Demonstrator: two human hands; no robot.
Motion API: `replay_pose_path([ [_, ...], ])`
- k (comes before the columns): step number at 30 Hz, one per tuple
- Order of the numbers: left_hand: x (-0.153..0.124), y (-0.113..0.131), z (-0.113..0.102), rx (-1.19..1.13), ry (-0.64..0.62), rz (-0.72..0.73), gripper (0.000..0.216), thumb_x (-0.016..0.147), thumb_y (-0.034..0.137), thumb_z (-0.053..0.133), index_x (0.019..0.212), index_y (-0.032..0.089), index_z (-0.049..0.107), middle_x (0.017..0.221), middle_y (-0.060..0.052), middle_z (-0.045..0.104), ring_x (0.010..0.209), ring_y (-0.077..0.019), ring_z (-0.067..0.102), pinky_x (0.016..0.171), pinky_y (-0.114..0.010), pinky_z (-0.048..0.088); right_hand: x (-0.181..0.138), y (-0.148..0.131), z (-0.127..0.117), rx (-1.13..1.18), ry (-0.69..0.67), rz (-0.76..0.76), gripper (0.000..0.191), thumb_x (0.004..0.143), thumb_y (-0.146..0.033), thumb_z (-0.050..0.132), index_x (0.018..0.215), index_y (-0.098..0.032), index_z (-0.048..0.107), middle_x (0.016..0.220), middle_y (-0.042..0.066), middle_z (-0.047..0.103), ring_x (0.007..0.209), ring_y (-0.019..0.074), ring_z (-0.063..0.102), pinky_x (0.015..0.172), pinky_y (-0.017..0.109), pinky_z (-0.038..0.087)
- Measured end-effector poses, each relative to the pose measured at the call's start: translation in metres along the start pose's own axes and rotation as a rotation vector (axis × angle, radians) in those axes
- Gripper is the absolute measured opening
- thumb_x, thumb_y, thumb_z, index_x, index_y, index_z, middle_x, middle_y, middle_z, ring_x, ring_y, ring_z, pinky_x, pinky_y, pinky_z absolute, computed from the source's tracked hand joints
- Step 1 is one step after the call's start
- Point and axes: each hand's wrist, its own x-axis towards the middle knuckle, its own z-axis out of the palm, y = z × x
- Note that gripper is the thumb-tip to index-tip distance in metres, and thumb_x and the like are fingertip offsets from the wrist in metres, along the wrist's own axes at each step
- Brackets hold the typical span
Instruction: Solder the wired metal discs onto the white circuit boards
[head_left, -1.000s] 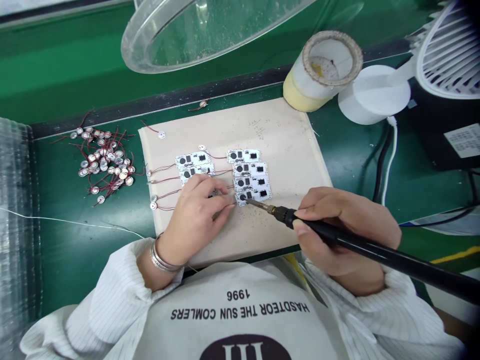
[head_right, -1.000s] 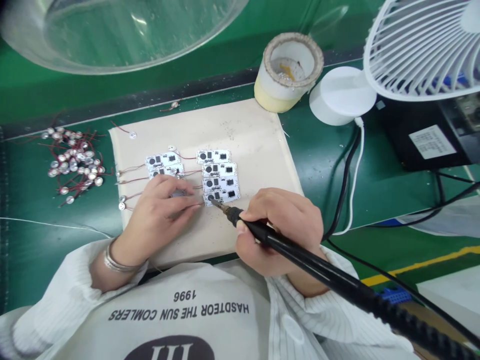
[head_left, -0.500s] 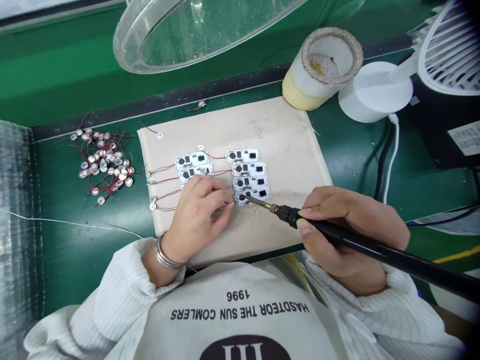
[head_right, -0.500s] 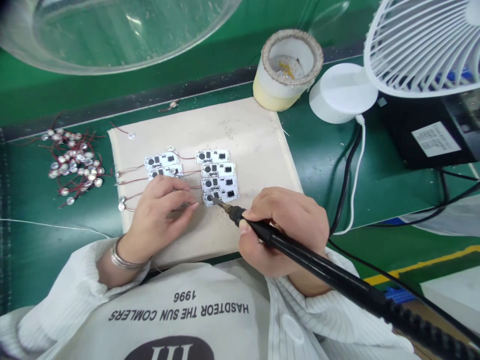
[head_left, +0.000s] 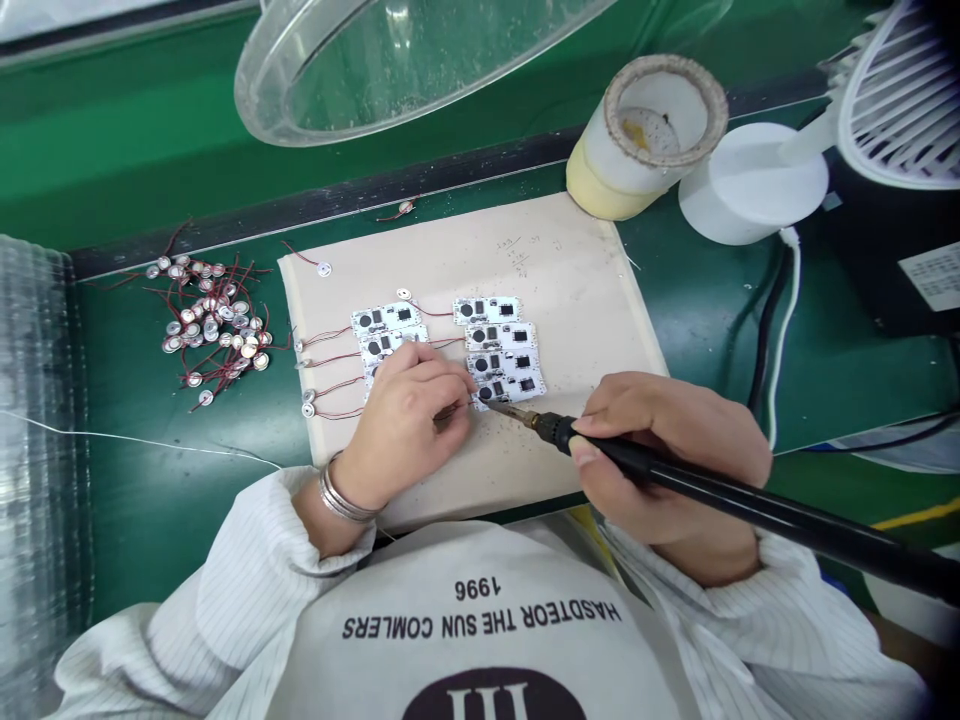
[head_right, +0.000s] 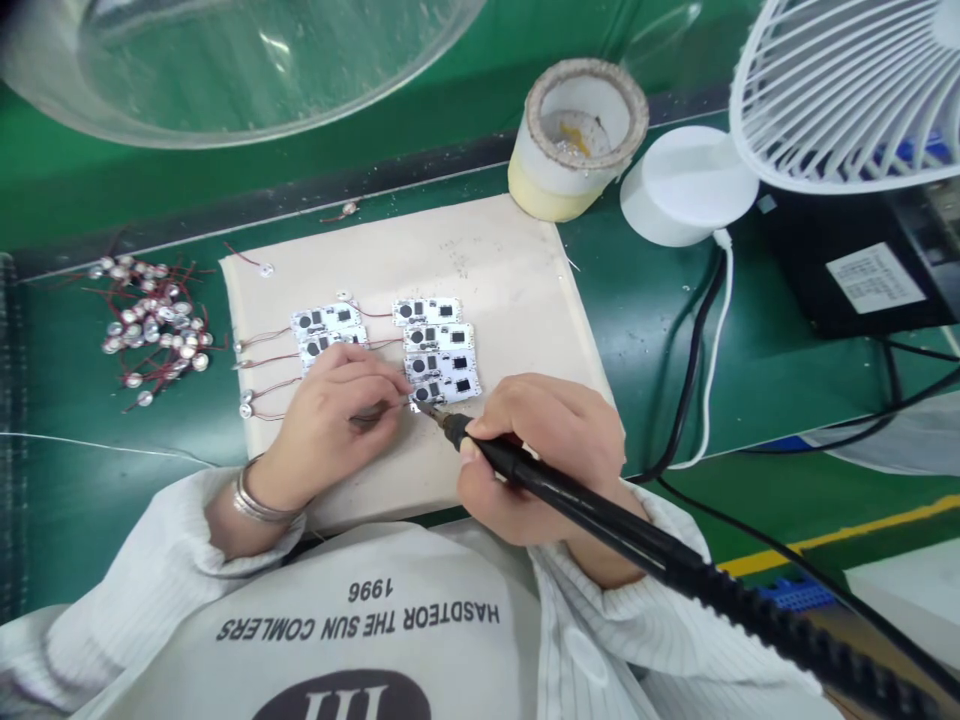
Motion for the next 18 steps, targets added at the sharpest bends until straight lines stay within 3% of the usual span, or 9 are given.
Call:
replay_pose_path([
  [18,0.0027,0.0024,0.0027,0.022,0.017,-0.028,0.018,0.073,0.002,0.059,0.067,0.02,0.056,0.091,0.001,0.075,0.086,-0.0211,0.059,0.084,-0.041,0.046,0.0011,0.0025,0.0055,-0.02,-0.042,0.002,0.018,0.072,-0.009,0.06,0.082,-0.024,0.054,0.057,-0.004,0.057,0.049,0.0133,0.056,0.044,0.027,0.049],
])
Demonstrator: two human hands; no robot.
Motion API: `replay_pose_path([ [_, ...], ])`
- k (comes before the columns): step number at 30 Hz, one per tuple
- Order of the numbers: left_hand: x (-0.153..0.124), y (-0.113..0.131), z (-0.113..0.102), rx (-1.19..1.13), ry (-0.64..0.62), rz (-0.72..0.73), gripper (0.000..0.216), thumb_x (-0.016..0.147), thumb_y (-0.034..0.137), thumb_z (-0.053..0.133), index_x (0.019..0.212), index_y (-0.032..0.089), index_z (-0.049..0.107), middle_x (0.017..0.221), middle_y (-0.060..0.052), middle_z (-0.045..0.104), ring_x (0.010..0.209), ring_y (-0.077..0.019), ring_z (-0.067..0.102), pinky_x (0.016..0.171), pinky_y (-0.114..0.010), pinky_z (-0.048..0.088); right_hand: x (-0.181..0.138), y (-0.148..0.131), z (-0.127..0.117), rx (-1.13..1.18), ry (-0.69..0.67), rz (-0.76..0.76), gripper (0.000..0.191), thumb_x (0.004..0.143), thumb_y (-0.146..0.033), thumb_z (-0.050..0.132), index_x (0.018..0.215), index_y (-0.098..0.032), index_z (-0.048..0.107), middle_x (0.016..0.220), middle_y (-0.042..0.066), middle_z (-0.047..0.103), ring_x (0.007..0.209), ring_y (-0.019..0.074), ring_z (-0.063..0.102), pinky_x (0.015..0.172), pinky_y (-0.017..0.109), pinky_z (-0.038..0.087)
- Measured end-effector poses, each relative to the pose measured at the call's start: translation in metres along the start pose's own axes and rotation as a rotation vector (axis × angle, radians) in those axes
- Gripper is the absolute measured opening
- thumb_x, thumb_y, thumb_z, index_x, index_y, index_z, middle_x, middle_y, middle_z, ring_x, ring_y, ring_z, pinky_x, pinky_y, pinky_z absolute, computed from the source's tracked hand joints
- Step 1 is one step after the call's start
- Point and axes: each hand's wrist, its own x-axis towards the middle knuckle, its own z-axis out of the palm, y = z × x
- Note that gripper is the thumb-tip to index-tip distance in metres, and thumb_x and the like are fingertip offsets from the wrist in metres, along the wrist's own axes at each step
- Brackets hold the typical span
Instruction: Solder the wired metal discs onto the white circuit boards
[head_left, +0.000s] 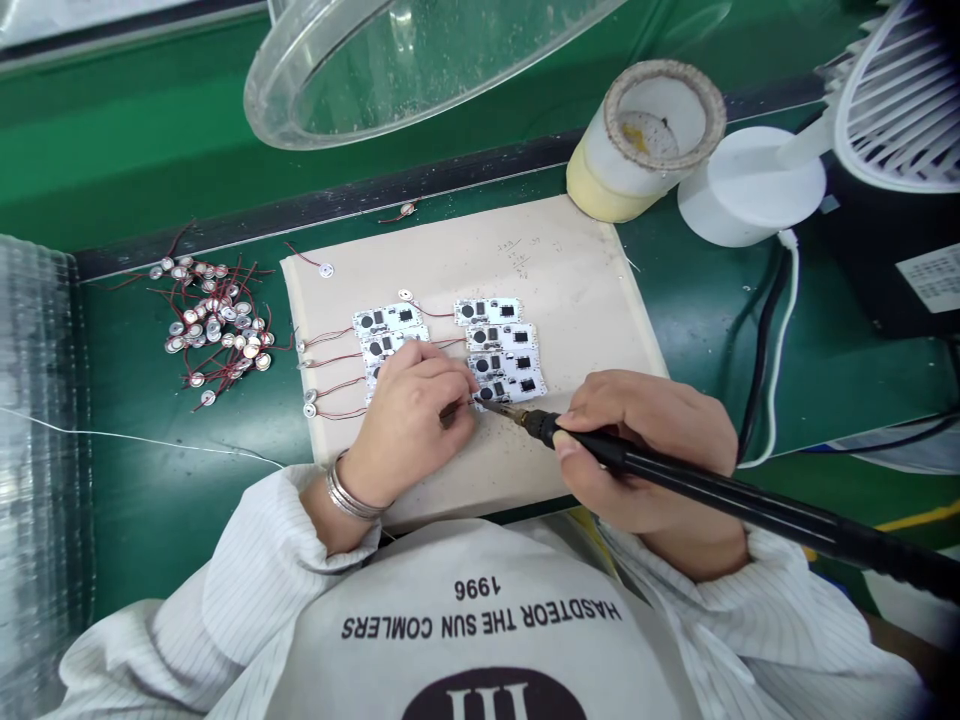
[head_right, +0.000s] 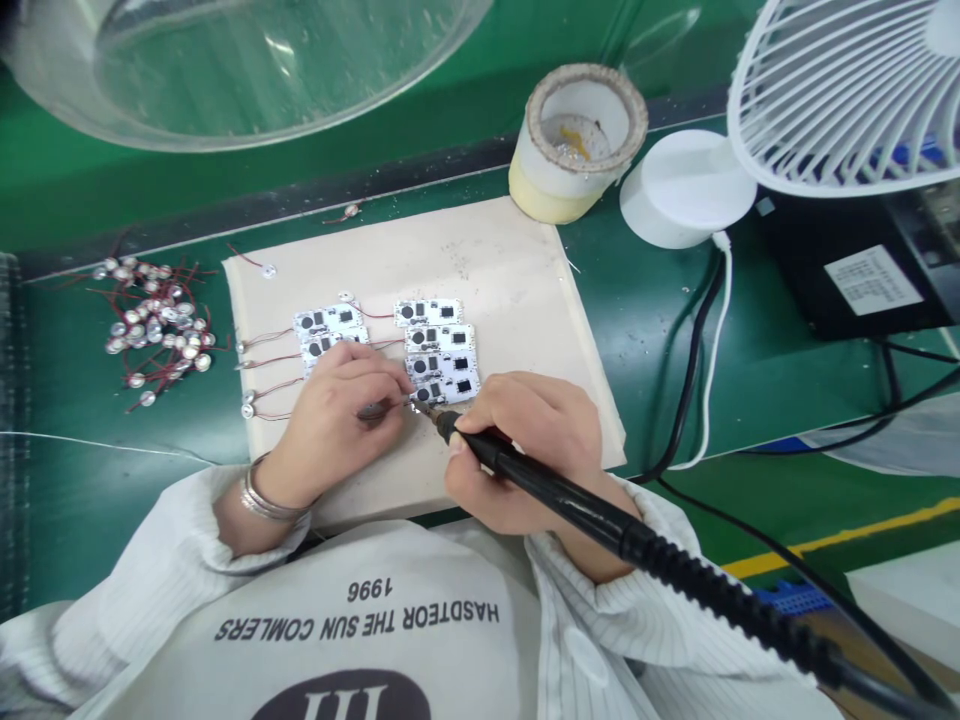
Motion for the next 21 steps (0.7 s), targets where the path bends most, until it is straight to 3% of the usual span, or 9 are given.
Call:
replay_pose_path([
  [21,0.0006,-0.0008,0.0013,-0.015,0.015,-0.001,0.018,0.072,0.002,0.059,0.065,0.018,0.056,0.088,0.001,0.075,0.084,-0.0207,0.056,0.083,-0.04,0.044,-0.0023,0.0008,0.0021,-0.027,-0.007,-0.019,0.018,0.071,-0.009,0.059,0.08,-0.023,0.052,0.058,-0.005,0.053,0.05,0.0131,0.055,0.046,0.028,0.048],
])
